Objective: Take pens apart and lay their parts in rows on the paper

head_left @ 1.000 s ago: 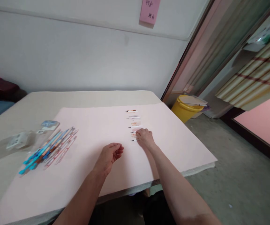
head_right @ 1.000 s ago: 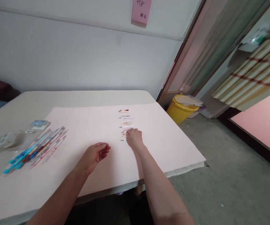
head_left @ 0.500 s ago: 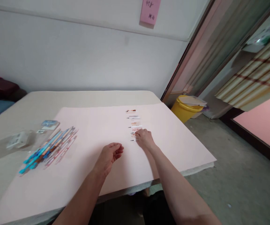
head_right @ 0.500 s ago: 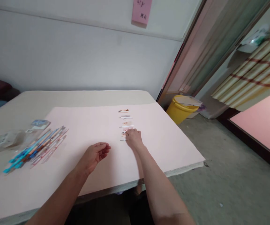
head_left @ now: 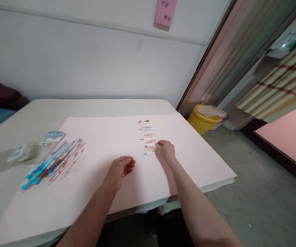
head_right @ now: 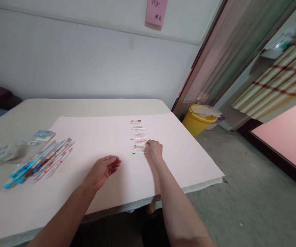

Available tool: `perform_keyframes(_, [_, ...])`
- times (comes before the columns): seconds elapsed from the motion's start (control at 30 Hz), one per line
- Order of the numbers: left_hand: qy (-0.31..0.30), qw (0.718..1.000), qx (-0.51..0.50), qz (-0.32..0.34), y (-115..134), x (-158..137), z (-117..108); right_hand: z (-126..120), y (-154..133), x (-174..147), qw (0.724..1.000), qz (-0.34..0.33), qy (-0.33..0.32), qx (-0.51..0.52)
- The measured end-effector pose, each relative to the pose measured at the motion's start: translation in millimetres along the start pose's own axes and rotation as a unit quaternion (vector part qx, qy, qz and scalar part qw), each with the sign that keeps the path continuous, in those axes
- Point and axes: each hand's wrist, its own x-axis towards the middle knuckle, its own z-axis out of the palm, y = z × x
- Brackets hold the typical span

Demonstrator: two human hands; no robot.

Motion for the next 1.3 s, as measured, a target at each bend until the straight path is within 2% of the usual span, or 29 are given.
perform_keyframes(0.17, [0.004, 1.0, -0.004, -0.003, 1.0, 0.2, -0.5, -0.9, 4.4, -5.7, 0.999, -0.032, -0.022, -0.004])
perform_keyframes(0.37, [0.001, 1.0, 0.001, -0.001, 1.7, -1.7, -1.1, -0.6, -9.8, -15.0, 0.993, -0.113, -0.041, -0.016])
perform_keyframes(0.53, [0.002, 1.0, -0.006, -0.001, 2.0, -1.9, -1.9, 4.1, -17.7, -15.7, 0.988, -0.148, -0.043, -0.023])
perform_keyframes(1.3, [-0.003, 1.0, -0.003, 0.01, 3.6, -2.3, -3.8, 1.0, -12.0, -16.1, 0.988, -0.144, -0.033, -0.041])
